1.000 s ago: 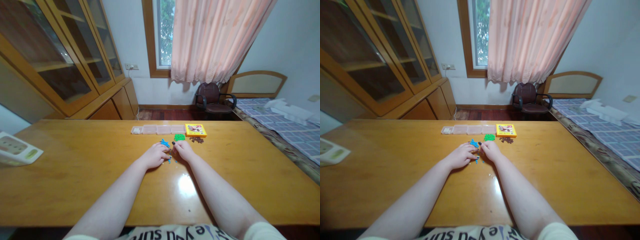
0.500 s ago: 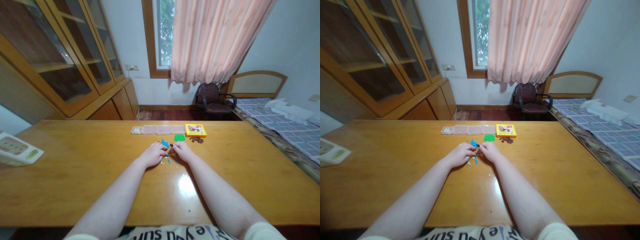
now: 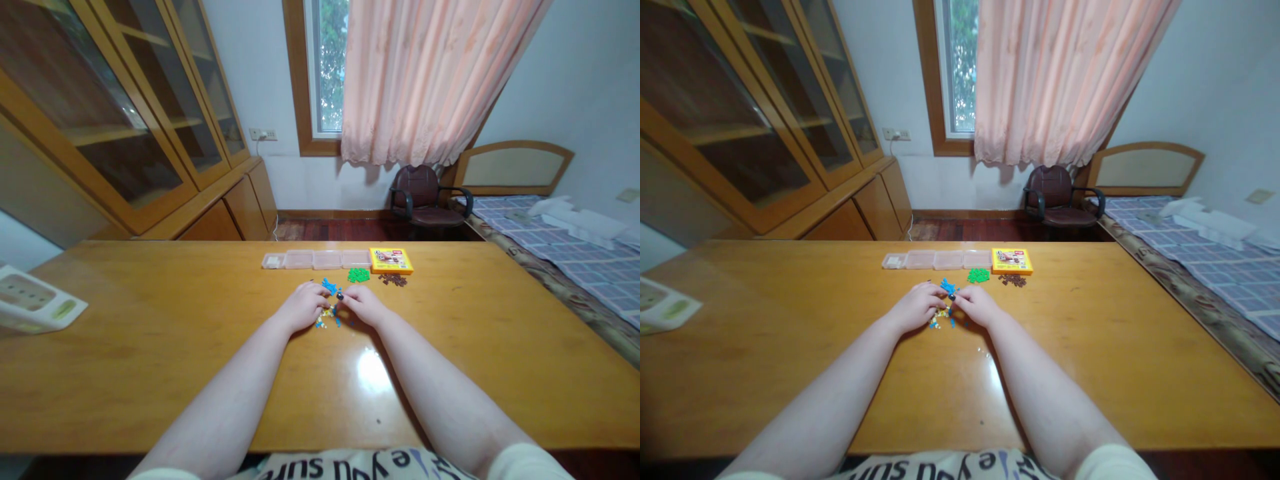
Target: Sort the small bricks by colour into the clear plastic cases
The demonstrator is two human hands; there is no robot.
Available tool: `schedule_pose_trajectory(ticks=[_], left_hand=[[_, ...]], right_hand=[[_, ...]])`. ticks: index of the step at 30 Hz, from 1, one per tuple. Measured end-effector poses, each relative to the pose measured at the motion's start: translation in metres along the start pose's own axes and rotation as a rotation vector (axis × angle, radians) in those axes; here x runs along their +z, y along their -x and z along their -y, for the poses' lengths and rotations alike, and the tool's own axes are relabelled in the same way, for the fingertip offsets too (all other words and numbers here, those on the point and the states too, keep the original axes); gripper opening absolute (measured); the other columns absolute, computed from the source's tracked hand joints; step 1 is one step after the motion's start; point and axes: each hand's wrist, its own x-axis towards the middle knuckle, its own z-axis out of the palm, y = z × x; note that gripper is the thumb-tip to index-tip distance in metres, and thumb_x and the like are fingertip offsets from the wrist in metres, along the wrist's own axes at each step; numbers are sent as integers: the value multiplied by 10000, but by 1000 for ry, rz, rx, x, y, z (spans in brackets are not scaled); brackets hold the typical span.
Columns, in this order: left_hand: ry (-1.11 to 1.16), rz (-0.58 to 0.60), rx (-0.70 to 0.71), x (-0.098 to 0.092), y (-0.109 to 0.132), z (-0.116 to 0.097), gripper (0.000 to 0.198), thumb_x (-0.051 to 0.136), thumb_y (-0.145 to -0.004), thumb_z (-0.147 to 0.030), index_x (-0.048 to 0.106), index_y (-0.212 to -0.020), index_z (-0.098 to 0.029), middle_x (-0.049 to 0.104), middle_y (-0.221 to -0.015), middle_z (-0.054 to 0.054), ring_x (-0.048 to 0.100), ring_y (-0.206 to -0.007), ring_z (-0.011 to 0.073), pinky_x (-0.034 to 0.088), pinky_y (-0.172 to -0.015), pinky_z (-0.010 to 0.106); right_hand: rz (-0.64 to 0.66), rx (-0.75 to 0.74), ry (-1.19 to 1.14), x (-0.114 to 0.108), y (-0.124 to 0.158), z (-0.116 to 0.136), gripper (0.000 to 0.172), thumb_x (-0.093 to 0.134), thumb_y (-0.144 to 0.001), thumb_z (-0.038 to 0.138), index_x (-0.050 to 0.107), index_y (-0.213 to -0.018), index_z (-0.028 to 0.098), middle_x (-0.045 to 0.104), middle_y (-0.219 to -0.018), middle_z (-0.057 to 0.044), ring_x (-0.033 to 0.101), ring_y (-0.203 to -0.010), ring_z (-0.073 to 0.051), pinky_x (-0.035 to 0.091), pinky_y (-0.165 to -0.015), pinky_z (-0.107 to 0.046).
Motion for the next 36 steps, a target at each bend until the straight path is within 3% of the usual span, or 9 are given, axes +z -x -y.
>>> schedule_pose_trajectory(ticks=[4, 7, 11, 15, 20, 28, 33, 36], left_hand=[[-19, -14, -23, -1, 1, 0, 239, 535, -794, -116, 733, -819, -246, 665, -1094, 34, 563, -1042, 212, 386, -981, 426], [-17, -21, -14, -2, 1, 0, 237, 529, -793, -109, 730, -789, -237, 671, -1071, 33, 567, -1024, 206, 387, -977, 423], [42, -33, 90, 0, 1, 0, 268, 531, -780, -97, 731, -839, -266, 666, -1062, 14, 559, -1017, 189, 386, -970, 395], [70, -29, 153, 1, 0, 0, 267, 554, -763, -93, 736, -815, -280, 667, -1018, 5, 556, -996, 185, 401, -932, 364], [57, -37, 118, 0, 1, 1, 230, 570, -758, -99, 733, -756, -261, 673, -986, 8, 565, -963, 180, 409, -905, 351], [17, -50, 38, -1, 1, 2, 218, 564, -761, -101, 725, -709, -238, 688, -1016, 17, 580, -961, 198, 419, -890, 377], [-7, -46, 24, -2, 0, 2, 207, 569, -759, -101, 722, -706, -231, 689, -1005, 16, 578, -954, 196, 425, -884, 373], [-27, -54, -5, -1, 0, 3, 210, 559, -766, -105, 719, -694, -220, 690, -991, 27, 581, -935, 199, 429, -878, 383]], right_hand=[[61, -37, -15, 2, 1, 3, 416, 419, -898, 405, 692, -726, 143, 615, -622, -12, 518, -607, -133, 349, -594, -219], [18, -2, 70, 1, -1, 0, 388, 428, -897, 354, 700, -717, 143, 610, -599, -15, 509, -592, -131, 338, -589, -224], [-23, 5, 130, 0, -3, -3, 387, 421, -906, 340, 701, -725, 144, 634, -635, -24, 518, -619, -136, 342, -605, -230], [18, -77, 24, 1, -1, 0, 510, 385, -917, 461, 697, -678, 137, 625, -600, -35, 525, -603, -139, 362, -610, -239], [96, -132, -46, 0, -1, 7, 592, 376, -883, 597, 687, -679, 136, 607, -579, -30, 514, -573, -135, 368, -588, -238], [164, -92, -31, 2, 1, 5, 592, 394, -875, 599, 679, -659, 127, 570, -538, -20, 484, -526, -117, 350, -543, -223], [52, -62, 131, 0, 0, 4, 512, 403, -907, 505, 684, -674, 145, 545, -512, -5, 458, -531, -117, 315, -554, -231], [-4, -149, 166, -1, 1, 13, 513, 391, -917, 484, 647, -627, 148, 540, -527, -12, 456, -557, -125, 321, -575, -241]])
